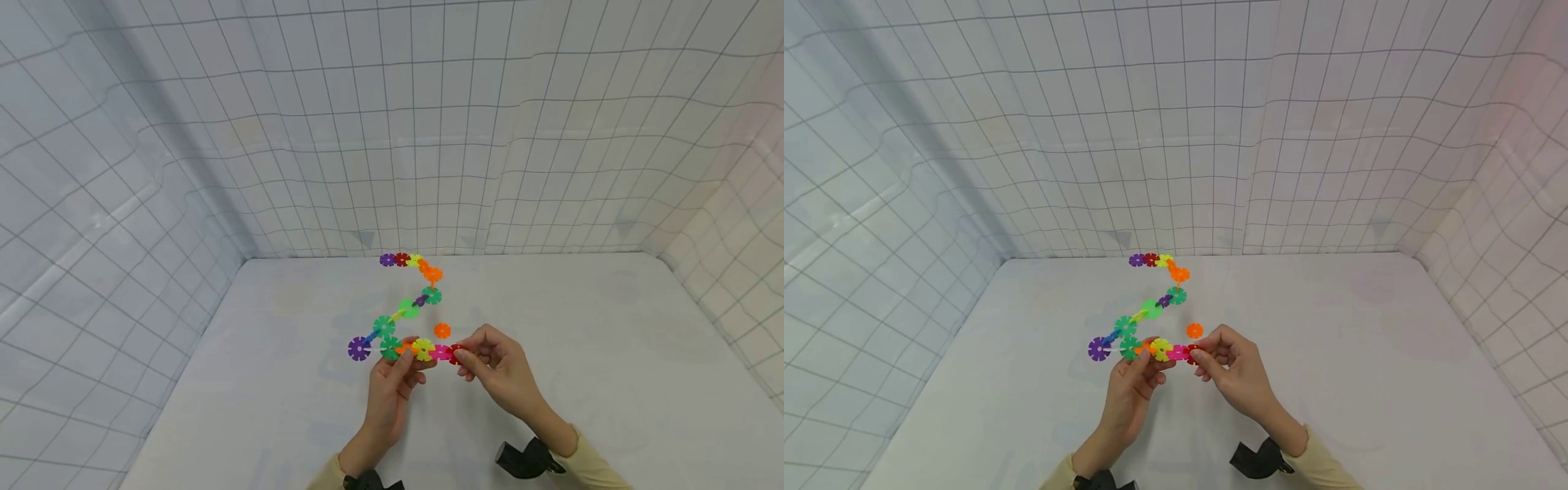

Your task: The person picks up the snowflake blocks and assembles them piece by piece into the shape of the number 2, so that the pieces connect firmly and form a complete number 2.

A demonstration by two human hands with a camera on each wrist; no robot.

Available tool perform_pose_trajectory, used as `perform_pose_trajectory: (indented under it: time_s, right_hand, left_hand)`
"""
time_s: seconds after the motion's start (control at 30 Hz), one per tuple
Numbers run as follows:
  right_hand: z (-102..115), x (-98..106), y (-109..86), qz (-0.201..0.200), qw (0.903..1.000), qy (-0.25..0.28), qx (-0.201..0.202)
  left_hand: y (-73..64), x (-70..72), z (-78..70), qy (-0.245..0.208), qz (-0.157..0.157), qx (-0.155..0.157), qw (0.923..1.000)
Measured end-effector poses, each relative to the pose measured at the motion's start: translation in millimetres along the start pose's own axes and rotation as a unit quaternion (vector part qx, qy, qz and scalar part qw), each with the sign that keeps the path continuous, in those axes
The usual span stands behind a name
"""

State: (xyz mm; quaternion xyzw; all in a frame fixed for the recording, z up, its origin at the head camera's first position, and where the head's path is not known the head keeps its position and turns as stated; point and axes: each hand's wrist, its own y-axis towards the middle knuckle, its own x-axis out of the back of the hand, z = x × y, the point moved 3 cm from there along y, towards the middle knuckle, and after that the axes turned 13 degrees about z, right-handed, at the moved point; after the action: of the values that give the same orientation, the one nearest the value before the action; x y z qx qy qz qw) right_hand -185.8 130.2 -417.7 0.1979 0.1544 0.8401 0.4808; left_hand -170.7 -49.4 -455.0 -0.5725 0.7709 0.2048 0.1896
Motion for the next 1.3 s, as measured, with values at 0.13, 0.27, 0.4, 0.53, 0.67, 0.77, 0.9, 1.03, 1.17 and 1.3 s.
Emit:
perform_pose_trajectory:
  time_s: [0.13,0.27,0.4,0.53,0.67,0.77,0.9,1.03,1.17,1.3]
  right_hand:
    - [-1,0,0.1,0.002,1.0000,0.006,-0.001]
    - [-2,-2,-0.3,0.005,0.9999,0.011,-0.011]
    - [-3,-5,-0.2,0.011,0.9994,0.019,-0.026]
    - [-4,-8,0.5,0.013,0.9986,0.032,-0.041]
    - [-7,-10,1.6,0.015,0.9969,0.046,-0.062]
    - [-10,-10,2.7,0.018,0.9950,0.052,-0.084]
    - [-17,-10,4.6,0.021,0.9921,0.057,-0.109]
    - [-23,-10,5.8,0.032,0.9906,0.066,-0.116]
    - [-30,-7,7.7,0.048,0.9887,0.062,-0.127]
    - [-45,4,13.6,0.040,0.9852,0.025,-0.165]
  left_hand:
    - [-0.4,-0.5,2.2,-0.005,-0.011,-0.001,0.9999]
    - [0.2,-0.7,5.4,0.009,-0.015,-0.003,0.9998]
    - [0.7,1.1,9.5,0.035,-0.026,0.005,0.9990]
    - [0.1,3.8,12.1,0.062,-0.037,0.009,0.9973]
    - [0.8,6.9,12.7,0.089,-0.034,0.000,0.9954]
    - [1.7,9.0,12.2,0.099,-0.025,-0.009,0.9948]
    - [3.5,13.1,11.6,0.102,-0.020,-0.016,0.9944]
    - [5.4,18.5,12.3,0.110,-0.025,-0.020,0.9934]
    - [7.4,23.2,12.5,0.115,-0.031,-0.021,0.9927]
    - [10.6,30.4,13.3,0.119,-0.054,-0.011,0.9914]
